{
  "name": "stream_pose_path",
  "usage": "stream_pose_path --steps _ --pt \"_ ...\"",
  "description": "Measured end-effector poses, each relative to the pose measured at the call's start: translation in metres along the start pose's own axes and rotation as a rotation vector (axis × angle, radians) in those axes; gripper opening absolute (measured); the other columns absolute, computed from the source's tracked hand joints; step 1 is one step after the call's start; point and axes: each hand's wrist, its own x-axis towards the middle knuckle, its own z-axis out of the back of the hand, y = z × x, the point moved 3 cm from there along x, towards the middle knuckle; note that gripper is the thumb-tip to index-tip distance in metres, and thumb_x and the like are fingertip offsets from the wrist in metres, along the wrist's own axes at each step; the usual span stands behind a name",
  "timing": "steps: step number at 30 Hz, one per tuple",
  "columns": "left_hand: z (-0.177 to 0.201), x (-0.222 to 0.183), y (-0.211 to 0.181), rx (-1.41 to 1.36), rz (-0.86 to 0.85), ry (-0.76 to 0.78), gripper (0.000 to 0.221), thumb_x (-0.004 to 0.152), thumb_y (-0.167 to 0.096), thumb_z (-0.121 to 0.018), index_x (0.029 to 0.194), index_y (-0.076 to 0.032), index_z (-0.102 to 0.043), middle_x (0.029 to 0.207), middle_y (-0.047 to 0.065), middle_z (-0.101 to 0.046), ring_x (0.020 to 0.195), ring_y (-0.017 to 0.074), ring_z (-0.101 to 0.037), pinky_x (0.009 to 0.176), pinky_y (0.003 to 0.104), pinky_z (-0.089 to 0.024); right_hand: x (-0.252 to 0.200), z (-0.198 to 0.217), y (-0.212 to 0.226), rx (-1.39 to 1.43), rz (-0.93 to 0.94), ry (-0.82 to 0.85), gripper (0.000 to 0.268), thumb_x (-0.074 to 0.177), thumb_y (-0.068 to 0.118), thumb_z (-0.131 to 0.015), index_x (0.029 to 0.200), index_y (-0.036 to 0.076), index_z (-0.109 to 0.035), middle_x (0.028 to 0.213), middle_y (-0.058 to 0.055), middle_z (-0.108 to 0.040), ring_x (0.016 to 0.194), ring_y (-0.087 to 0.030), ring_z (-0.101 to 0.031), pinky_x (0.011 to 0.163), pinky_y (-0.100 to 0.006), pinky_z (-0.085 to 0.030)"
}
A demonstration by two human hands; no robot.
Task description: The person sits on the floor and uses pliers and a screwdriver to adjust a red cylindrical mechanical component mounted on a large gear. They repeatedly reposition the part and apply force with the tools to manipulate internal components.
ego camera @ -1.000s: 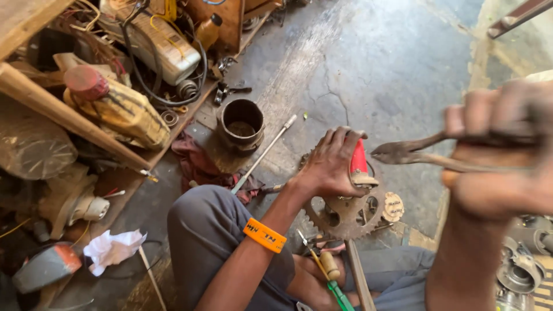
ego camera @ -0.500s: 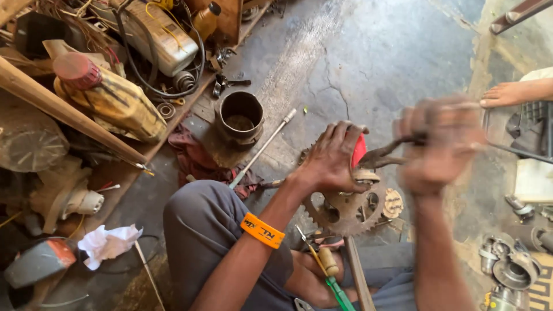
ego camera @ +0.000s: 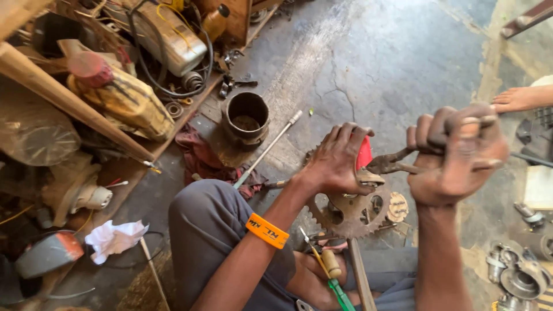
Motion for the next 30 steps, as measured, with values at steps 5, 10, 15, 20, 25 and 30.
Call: stream_pose_path --steps 5,10,15,20,25,30 --pt "-0.001 -0.004 -0.002 0.008 -0.034 -0.038 0.118 0.046 -0.060 -0.092 0.139 -0.012 -0.038 0.130 0.018 -0.044 0.126 0.0383 -0.045 0.111 0.054 -0.041 -0.010 0.037 -0.020 0.133 0.027 0.035 0.042 0.116 0.046 -0.039 0.105 0.007 -0.033 0.075 0.001 -0.024 0.060 -0.011 -0.022 0.054 -0.025 -0.024" --pt "-0.007 -0.002 0.004 0.007 0.003 0.007 0.117 0.045 -0.063 -0.089 0.137 -0.012 -0.038 0.128 0.016 -0.044 0.123 0.0360 -0.046 0.111 0.052 -0.043 -0.011 0.025 -0.037 -0.024 0.026 -0.035 0.049 0.107 0.051 -0.044 0.103 0.004 -0.030 0.070 0.003 -0.024 0.056 -0.010 -0.021 0.047 -0.026 -0.023" --pt "0.004 0.006 -0.001 0.016 -0.073 -0.074 0.116 0.046 -0.060 -0.091 0.137 -0.011 -0.041 0.128 0.018 -0.044 0.124 0.0386 -0.045 0.108 0.054 -0.042 0.001 0.023 0.009 0.068 0.055 -0.007 0.048 0.107 0.050 -0.044 0.102 0.005 -0.031 0.070 0.003 -0.025 0.057 -0.010 -0.022 0.048 -0.026 -0.024" --pt "-0.007 -0.006 0.004 -0.036 -0.031 -0.041 0.113 0.046 -0.060 -0.090 0.137 -0.013 -0.042 0.127 0.017 -0.046 0.123 0.0375 -0.047 0.109 0.053 -0.043 0.001 0.003 -0.005 0.032 0.048 -0.044 0.047 0.106 0.050 -0.045 0.102 0.005 -0.032 0.070 0.003 -0.025 0.057 -0.010 -0.023 0.048 -0.026 -0.024" --pt "0.008 -0.004 -0.005 -0.051 -0.038 -0.060 0.111 0.049 -0.058 -0.091 0.138 -0.014 -0.042 0.127 0.015 -0.047 0.124 0.0371 -0.048 0.111 0.052 -0.043 0.001 -0.003 0.017 0.024 0.040 -0.039 0.046 0.105 0.049 -0.045 0.102 0.005 -0.034 0.070 0.003 -0.026 0.057 -0.010 -0.024 0.048 -0.026 -0.025" --pt "0.002 -0.007 -0.003 -0.045 -0.012 -0.032 0.109 0.049 -0.056 -0.092 0.137 -0.015 -0.043 0.127 0.017 -0.047 0.123 0.0381 -0.047 0.108 0.054 -0.042 0.005 0.008 0.015 0.107 0.043 -0.023 0.045 0.104 0.049 -0.046 0.101 0.005 -0.035 0.071 0.003 -0.027 0.058 -0.010 -0.025 0.048 -0.027 -0.025"
